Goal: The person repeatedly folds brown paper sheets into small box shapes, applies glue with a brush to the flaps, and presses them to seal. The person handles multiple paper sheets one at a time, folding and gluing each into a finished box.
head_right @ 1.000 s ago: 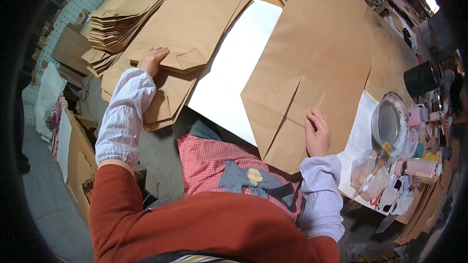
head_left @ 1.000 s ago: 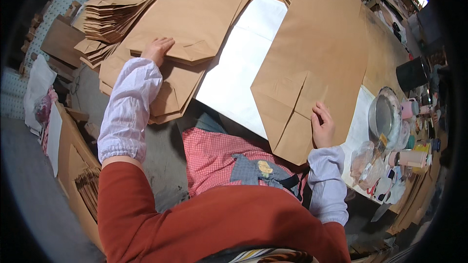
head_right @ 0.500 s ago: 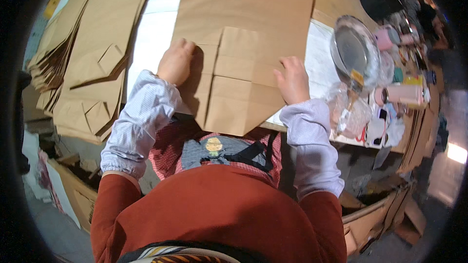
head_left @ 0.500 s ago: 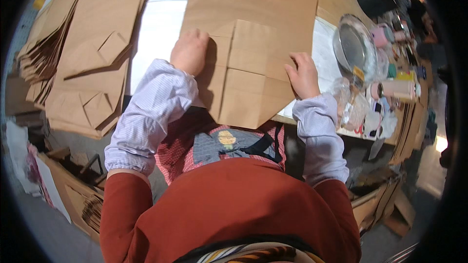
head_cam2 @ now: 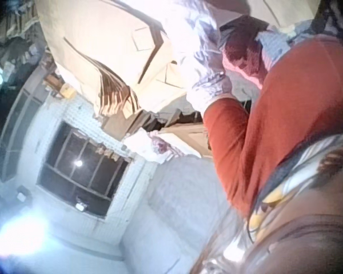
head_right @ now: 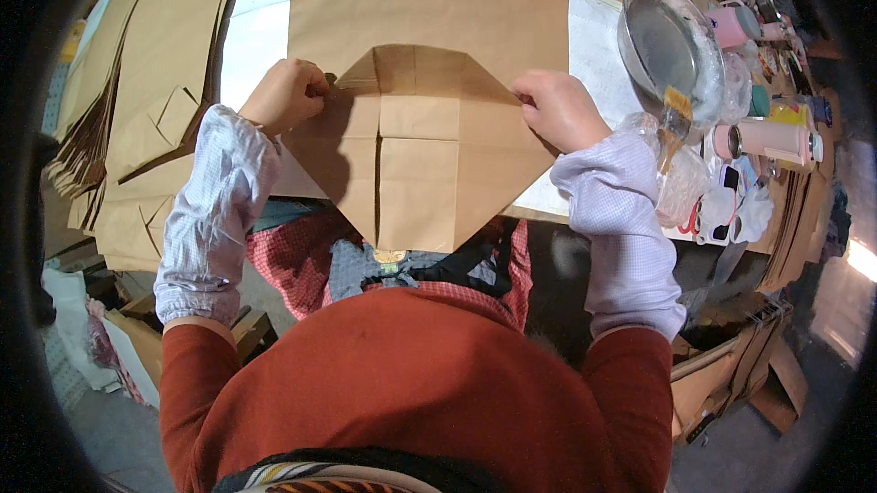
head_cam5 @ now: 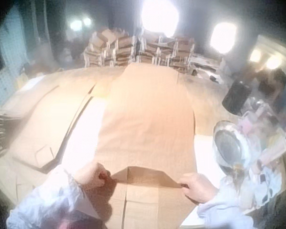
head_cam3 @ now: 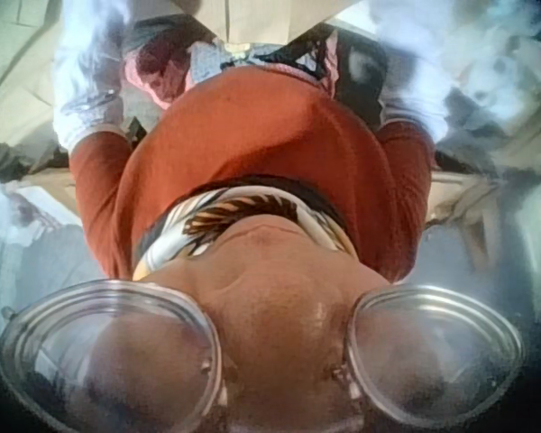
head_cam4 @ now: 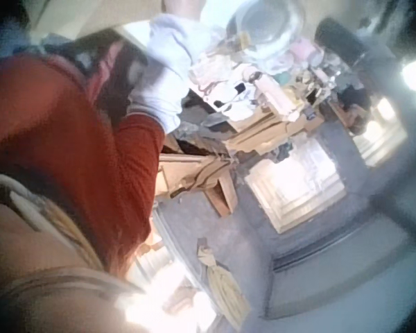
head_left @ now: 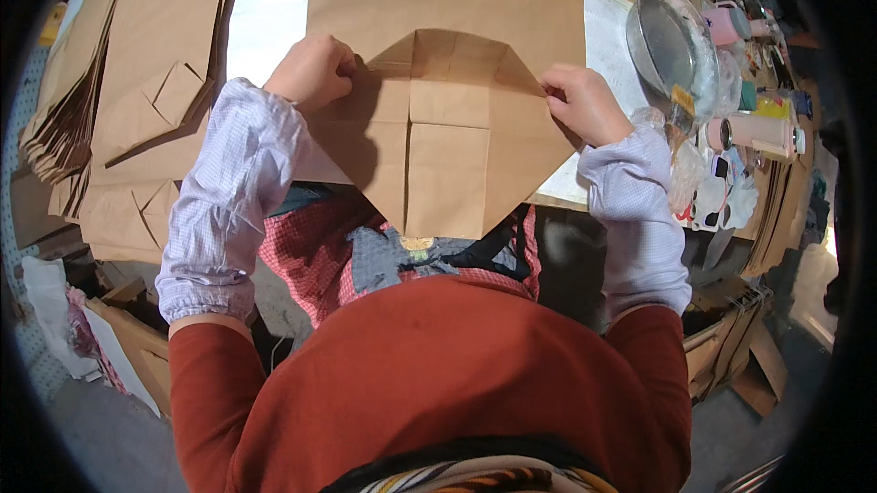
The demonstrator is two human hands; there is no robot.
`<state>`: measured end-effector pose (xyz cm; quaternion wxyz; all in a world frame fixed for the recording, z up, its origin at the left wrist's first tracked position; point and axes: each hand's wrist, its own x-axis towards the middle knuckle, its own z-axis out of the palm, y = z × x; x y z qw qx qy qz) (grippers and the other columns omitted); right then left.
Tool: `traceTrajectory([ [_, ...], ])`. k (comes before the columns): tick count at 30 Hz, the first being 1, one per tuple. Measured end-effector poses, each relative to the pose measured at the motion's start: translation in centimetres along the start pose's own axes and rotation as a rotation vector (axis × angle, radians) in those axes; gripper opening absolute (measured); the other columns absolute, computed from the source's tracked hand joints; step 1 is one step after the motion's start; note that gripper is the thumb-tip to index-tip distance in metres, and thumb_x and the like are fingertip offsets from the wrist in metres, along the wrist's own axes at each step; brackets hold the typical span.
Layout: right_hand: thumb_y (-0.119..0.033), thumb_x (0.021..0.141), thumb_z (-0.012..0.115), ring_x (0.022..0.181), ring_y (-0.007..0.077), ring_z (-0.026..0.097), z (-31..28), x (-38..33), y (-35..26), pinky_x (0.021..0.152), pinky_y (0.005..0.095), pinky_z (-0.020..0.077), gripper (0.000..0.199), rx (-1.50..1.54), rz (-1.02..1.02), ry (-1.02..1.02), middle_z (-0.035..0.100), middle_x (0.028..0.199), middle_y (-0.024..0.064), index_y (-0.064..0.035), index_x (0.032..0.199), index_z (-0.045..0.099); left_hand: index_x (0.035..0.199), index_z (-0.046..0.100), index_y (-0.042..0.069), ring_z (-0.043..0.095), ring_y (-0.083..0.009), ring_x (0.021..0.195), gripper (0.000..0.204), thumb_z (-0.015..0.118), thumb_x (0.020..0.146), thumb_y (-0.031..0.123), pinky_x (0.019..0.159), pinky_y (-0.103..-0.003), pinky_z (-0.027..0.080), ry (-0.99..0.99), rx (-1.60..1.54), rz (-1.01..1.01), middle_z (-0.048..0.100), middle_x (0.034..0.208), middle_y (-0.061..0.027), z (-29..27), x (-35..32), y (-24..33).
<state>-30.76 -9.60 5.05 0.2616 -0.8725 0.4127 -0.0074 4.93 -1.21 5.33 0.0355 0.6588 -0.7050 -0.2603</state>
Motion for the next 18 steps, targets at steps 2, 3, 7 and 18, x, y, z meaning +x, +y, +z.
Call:
traceTrajectory([
  [2, -0.003, 0.074, 0.060, 0.082, 0.0315, 0.062, 0.6, -0.5, 0.2, 0.068, 0.0399, 0.0487, 0.011, -0.170, -0.321, 0.152, 0.062, 0.081, 0.0138, -0.0023, 0.084, 0.062, 0.083, 0.072, 0.004, 0.068, -0.0338, 0.082, 0.015, 0.063, 0.071, 0.006, 0.077, -0.040, 0.054, 0.083, 0.248, 0.066, 0.068, 0.079, -0.0179, 0.8, -0.8, 0.3],
  [3, -0.004, 0.071, 0.062, 0.080, 0.0310, 0.061, 0.9, -0.7, 0.1, 0.067, 0.0401, 0.0482, 0.012, -0.264, -0.393, 0.161, 0.061, 0.080, 0.0129, -0.0024, 0.083, 0.061, 0.079, 0.072, 0.006, 0.069, -0.0314, 0.082, 0.011, 0.063, 0.073, 0.006, 0.074, -0.041, 0.056, 0.180, 0.380, 0.068, 0.068, 0.076, -0.0160, 1.6, -1.3, 1.0],
  [7, -0.005, 0.068, 0.064, 0.078, 0.0306, 0.058, 1.7, -1.9, -1.4, 0.067, 0.0413, 0.0476, 0.017, -0.514, -0.491, 0.178, 0.057, 0.081, 0.0102, -0.0040, 0.084, 0.058, 0.076, 0.072, 0.007, 0.070, -0.0262, 0.083, 0.009, 0.064, 0.075, 0.010, 0.064, -0.039, 0.056, 0.297, 0.687, -0.033, 0.071, 0.083, -0.0124, 4.1, -3.3, 3.6],
  [18, -0.045, 0.077, 0.074, 0.144, 0.0334, 0.027, 9.1, -2.6, -8.8, 0.118, 0.0464, 0.0214, 0.098, -0.155, -0.361, 0.220, 0.030, 0.154, 0.0200, 0.0036, 0.148, 0.027, 0.143, 0.026, -0.015, 0.020, -0.0442, 0.144, 0.095, 0.068, 0.075, 0.037, 0.120, -0.049, 0.016, 0.217, 0.155, 0.316, 0.025, 0.150, -0.0346, 8.4, -6.0, 6.0],
])
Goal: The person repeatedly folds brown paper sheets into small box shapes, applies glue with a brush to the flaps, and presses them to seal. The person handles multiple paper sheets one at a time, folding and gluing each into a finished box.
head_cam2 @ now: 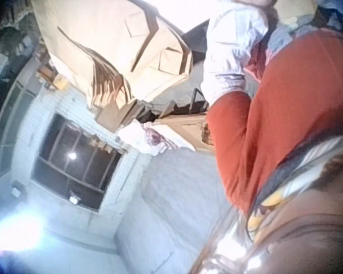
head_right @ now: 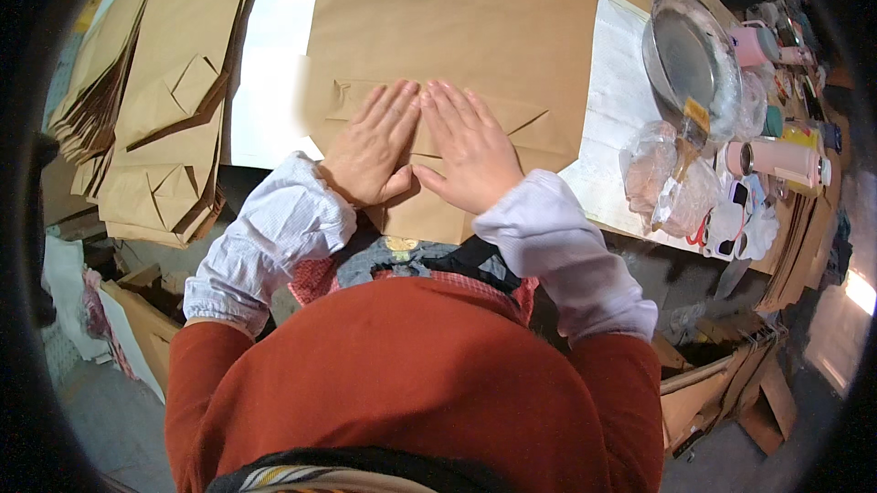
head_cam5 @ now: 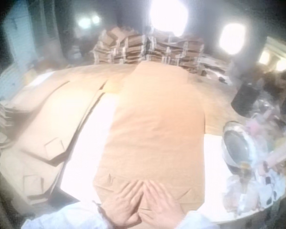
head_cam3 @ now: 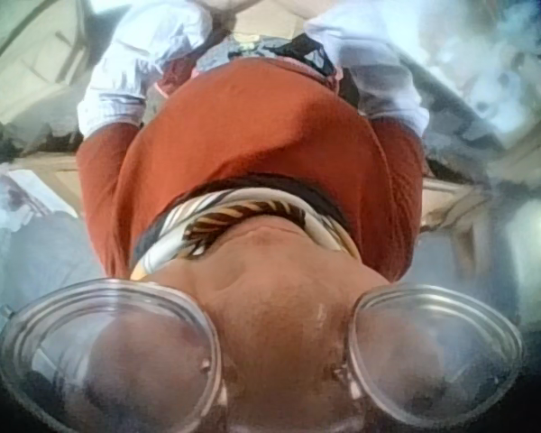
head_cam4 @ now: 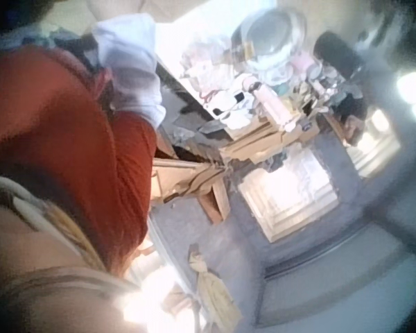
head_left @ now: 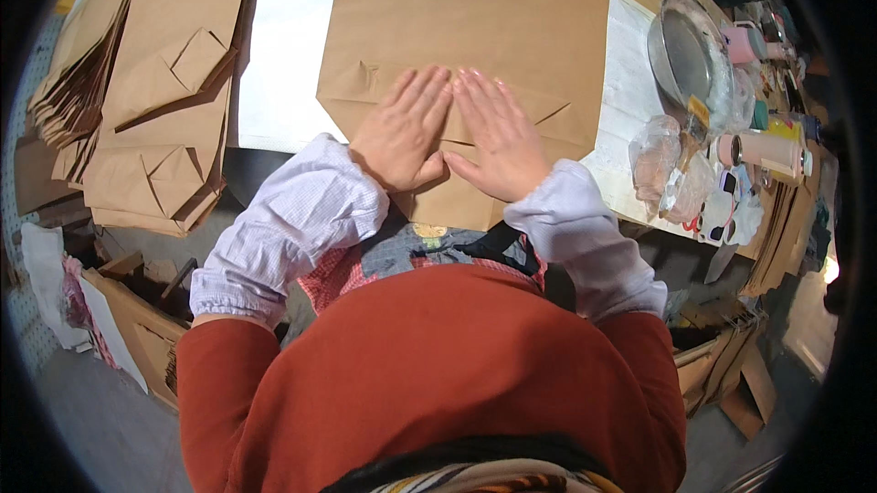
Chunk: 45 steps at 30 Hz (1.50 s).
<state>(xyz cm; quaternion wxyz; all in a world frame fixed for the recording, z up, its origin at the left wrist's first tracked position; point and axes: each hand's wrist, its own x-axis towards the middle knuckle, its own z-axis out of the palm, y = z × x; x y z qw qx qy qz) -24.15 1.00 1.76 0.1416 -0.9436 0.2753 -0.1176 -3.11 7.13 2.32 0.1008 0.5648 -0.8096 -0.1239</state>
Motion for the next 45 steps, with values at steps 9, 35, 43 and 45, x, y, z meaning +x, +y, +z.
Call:
traceTrajectory([
  [9, -0.034, 0.081, 0.074, 0.139, 0.0326, 0.037, -1.7, -2.7, 4.3, 0.114, 0.0429, 0.0300, 0.084, 0.257, 0.166, 0.089, 0.037, 0.150, 0.0193, -0.0009, 0.147, 0.033, 0.145, 0.028, -0.010, 0.030, -0.0399, 0.141, 0.099, 0.068, 0.081, 0.053, 0.118, -0.043, 0.025, 0.099, 0.007, -0.038, 0.033, 0.149, -0.0279, -0.4, -3.2, -5.5],
  [35, -0.004, 0.088, 0.057, 0.077, 0.0290, 0.064, 0.8, 7.3, -1.7, 0.071, 0.0353, 0.0515, 0.020, 0.498, 0.237, 0.477, 0.064, 0.091, 0.0160, 0.0033, 0.105, 0.065, 0.121, 0.059, -0.001, 0.067, -0.0227, 0.088, 0.055, 0.082, 0.074, 0.015, 0.079, -0.032, 0.053, 0.486, -0.421, -0.252, 0.069, 0.098, -0.0135, -1.2, 3.9, -3.5],
  [43, -0.010, 0.087, 0.057, 0.089, 0.0346, 0.064, 0.2, 6.6, -1.2, 0.079, 0.0434, 0.0524, 0.026, 0.534, 0.251, 0.344, 0.062, 0.101, 0.0165, -0.0056, 0.110, 0.066, 0.114, 0.060, 0.000, 0.067, -0.0332, 0.087, 0.044, 0.074, 0.077, 0.018, 0.078, -0.038, 0.052, 0.495, -0.519, -0.323, 0.067, 0.095, -0.0189, 0.2, 4.8, -2.8],
  [45, -0.013, 0.086, 0.060, 0.086, 0.0348, 0.064, 0.2, 6.7, -1.2, 0.076, 0.0433, 0.0524, 0.021, 0.526, 0.288, 0.373, 0.064, 0.097, 0.0164, -0.0046, 0.104, 0.067, 0.114, 0.061, 0.000, 0.067, -0.0329, 0.086, 0.037, 0.067, 0.081, 0.015, 0.078, -0.037, 0.052, 0.510, -0.596, -0.277, 0.068, 0.094, -0.0193, -0.2, 4.3, -3.1],
])
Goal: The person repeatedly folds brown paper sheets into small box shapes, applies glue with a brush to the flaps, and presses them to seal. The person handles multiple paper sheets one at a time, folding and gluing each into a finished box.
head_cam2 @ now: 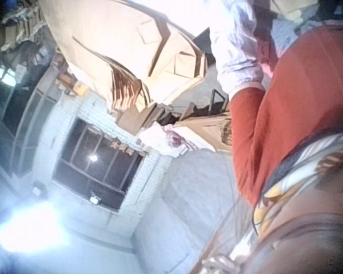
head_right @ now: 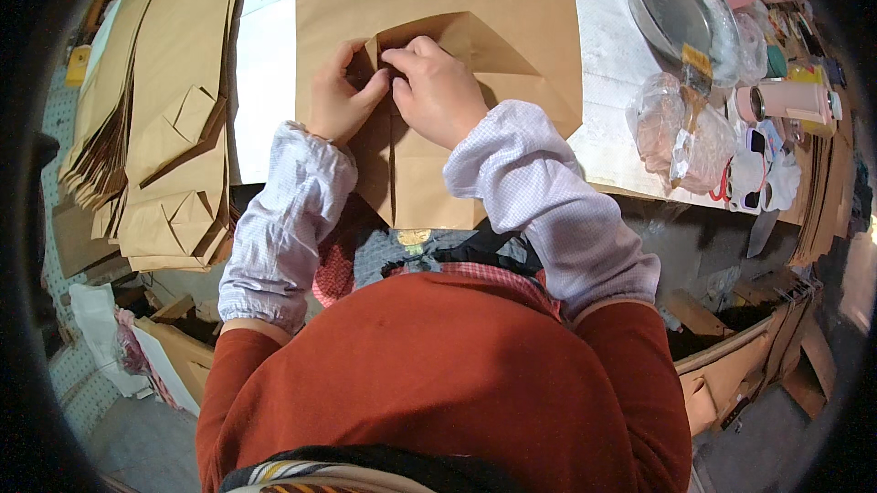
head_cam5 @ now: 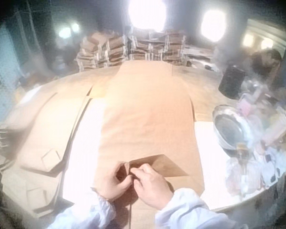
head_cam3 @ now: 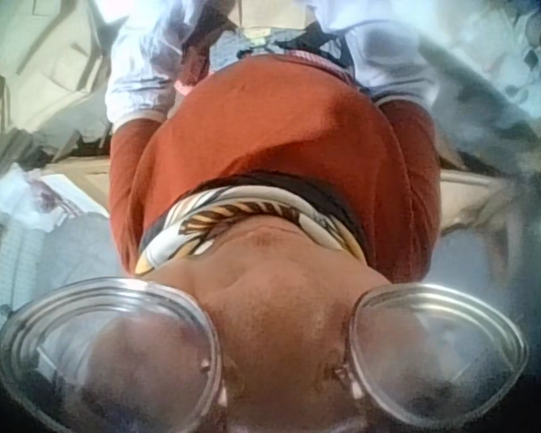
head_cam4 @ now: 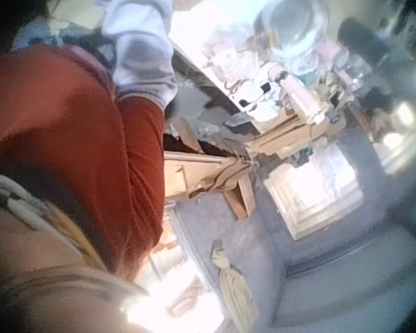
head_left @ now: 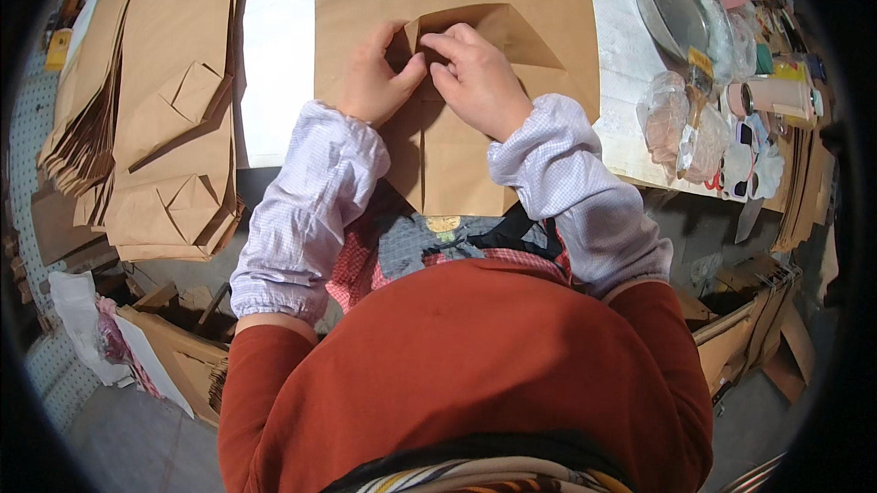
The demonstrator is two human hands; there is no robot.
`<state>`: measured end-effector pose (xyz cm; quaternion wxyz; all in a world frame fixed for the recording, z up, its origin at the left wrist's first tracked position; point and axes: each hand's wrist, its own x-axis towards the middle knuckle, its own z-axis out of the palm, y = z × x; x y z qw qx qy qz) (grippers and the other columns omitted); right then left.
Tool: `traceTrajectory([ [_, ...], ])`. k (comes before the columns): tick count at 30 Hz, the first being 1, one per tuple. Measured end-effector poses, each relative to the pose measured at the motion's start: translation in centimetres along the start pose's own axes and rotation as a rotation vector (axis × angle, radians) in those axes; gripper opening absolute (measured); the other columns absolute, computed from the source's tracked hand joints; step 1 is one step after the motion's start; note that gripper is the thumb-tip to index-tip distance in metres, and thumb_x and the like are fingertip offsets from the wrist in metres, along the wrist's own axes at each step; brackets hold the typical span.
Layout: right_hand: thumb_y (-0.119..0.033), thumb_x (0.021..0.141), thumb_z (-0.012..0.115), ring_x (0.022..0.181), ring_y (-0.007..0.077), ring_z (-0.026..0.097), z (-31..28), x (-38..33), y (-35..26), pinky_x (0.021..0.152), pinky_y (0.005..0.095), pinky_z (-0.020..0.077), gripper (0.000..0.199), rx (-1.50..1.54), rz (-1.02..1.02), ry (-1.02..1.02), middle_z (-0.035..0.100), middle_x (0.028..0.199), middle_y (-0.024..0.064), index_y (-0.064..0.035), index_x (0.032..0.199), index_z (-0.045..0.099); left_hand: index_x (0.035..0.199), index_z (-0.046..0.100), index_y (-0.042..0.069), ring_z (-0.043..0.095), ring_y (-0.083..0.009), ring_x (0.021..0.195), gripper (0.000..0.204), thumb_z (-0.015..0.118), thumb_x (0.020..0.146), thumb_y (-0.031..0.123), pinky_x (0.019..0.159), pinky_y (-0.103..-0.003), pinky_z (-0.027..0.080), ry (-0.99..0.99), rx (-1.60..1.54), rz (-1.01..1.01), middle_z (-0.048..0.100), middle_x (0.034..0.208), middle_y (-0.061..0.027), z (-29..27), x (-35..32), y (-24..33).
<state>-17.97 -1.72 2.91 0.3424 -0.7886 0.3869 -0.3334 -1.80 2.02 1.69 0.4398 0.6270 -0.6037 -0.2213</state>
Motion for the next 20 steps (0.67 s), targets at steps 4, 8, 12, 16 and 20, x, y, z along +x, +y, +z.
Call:
traceTrajectory([
  [4, -0.018, 0.084, 0.065, 0.077, 0.0354, 0.065, 0.5, 0.8, -0.3, 0.068, 0.0439, 0.0521, 0.015, 0.081, 0.102, -0.005, 0.066, 0.082, 0.0157, -0.0038, 0.088, 0.066, 0.110, 0.066, -0.002, 0.068, -0.0280, 0.083, 0.034, 0.047, 0.087, 0.013, 0.075, -0.035, 0.052, -0.104, -0.058, 0.170, 0.070, 0.092, -0.0193, -2.6, -0.2, -0.4],
  [8, -0.015, 0.080, 0.070, 0.059, 0.0295, 0.062, 2.4, -0.5, -2.6, 0.055, 0.0371, 0.0487, 0.013, 0.008, -0.126, 0.130, 0.062, 0.067, 0.0149, -0.0032, 0.078, 0.065, 0.109, 0.067, -0.002, 0.067, -0.0202, 0.072, 0.033, 0.052, 0.084, 0.014, 0.066, -0.033, 0.053, -0.276, -0.140, -0.288, 0.070, 0.082, -0.0158, -2.9, 3.5, -1.7],
  [12, -0.014, 0.081, 0.067, 0.061, 0.0311, 0.061, 2.2, -1.8, -4.6, 0.057, 0.0416, 0.0491, 0.010, -0.244, -0.181, 0.030, 0.062, 0.069, 0.0117, -0.0057, 0.076, 0.065, 0.104, 0.068, 0.000, 0.067, -0.0163, 0.075, 0.028, 0.060, 0.082, 0.015, 0.066, -0.030, 0.053, -0.386, 0.168, -0.155, 0.071, 0.085, -0.0134, -0.4, 6.5, -2.2],
  [16, -0.018, 0.079, 0.070, 0.091, 0.0295, 0.060, -2.9, -1.0, -4.8, 0.074, 0.0401, 0.0496, 0.013, -0.612, -0.190, 0.000, 0.061, 0.090, 0.0103, -0.0102, 0.089, 0.068, 0.103, 0.067, 0.002, 0.064, -0.0146, 0.071, 0.025, 0.068, 0.081, 0.015, 0.064, -0.030, 0.052, -0.504, -0.057, -0.156, 0.069, 0.084, -0.0093, -1.0, 7.7, -2.3],
  [20, -0.019, 0.080, 0.071, 0.114, 0.0313, 0.055, -6.5, 2.7, -2.0, 0.092, 0.0429, 0.0452, 0.031, -0.775, -0.477, -0.191, 0.060, 0.121, 0.0127, -0.0118, 0.109, 0.063, 0.106, 0.067, 0.007, 0.061, -0.0143, 0.067, 0.037, 0.081, 0.078, 0.026, 0.062, -0.031, 0.051, -0.520, -0.029, -0.193, 0.068, 0.080, -0.0057, -1.3, 8.9, -2.5],
])
